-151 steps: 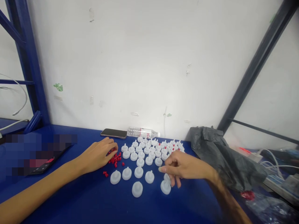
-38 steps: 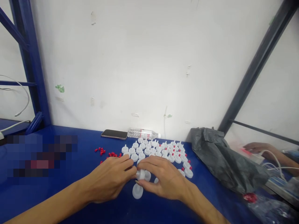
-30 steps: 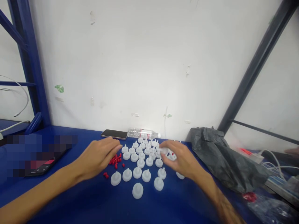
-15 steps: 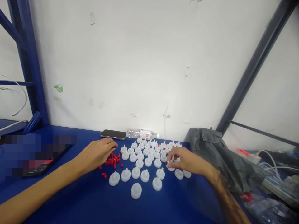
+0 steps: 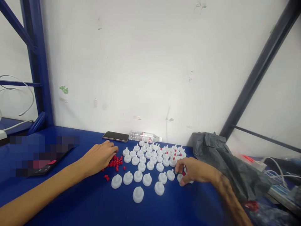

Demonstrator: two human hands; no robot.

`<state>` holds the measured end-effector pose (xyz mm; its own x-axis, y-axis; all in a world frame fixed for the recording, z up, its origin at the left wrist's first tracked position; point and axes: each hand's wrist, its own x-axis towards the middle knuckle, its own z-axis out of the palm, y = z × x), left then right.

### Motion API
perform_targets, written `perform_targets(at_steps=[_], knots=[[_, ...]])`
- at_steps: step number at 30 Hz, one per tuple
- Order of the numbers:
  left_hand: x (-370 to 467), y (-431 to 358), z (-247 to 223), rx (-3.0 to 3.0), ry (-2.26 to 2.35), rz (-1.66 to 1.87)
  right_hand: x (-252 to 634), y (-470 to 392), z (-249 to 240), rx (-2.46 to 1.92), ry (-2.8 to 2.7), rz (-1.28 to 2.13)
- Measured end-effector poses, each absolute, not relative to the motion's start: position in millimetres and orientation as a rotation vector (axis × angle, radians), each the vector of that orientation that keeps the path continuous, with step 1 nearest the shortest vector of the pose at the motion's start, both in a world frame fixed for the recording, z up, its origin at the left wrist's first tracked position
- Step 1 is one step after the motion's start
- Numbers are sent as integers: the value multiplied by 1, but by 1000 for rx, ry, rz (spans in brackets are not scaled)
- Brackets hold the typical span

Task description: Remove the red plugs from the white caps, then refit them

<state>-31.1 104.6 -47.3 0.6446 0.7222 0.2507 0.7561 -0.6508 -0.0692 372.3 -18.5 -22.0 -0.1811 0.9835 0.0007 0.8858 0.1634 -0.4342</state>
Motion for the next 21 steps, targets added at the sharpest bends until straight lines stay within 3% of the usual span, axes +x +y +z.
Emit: perform_targets(at_steps=[12,21], knots=[[-29,97,-41,-2700,-1258,-225,337,-25,7,-1556,-2113,394],[-21,78,-37,-2765,-1049,-484,265,-28,-30,-1215,-2150,189]])
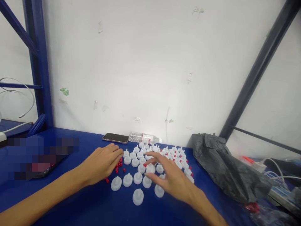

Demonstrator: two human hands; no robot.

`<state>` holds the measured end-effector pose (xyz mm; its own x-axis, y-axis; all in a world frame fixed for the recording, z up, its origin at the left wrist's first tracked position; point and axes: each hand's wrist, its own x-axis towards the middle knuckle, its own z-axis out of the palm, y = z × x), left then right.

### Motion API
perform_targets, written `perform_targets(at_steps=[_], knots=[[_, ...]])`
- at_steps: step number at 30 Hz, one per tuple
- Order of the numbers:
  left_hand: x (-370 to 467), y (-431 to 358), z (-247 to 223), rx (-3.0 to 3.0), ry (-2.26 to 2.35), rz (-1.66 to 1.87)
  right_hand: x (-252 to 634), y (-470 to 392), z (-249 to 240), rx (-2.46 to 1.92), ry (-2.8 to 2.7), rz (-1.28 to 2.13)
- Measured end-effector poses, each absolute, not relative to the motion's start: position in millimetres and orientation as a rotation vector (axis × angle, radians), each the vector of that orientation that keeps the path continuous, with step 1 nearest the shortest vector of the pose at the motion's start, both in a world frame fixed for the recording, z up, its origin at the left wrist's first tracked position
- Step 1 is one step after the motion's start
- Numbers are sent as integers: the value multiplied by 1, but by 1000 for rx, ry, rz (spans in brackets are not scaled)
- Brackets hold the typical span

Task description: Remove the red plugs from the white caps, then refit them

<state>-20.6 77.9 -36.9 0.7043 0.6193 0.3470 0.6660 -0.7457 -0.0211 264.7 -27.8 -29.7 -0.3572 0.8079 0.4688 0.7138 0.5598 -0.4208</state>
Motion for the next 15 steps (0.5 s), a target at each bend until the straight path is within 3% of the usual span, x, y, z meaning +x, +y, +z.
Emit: perform_targets(at_steps=[9,15], knots=[[3,37,-43,-2760,-392,-624,237,-31,-42,-980,-2187,108],[4,36,-46,-2725,-335,-554,242,-33,-43,-1031,-2232,140]])
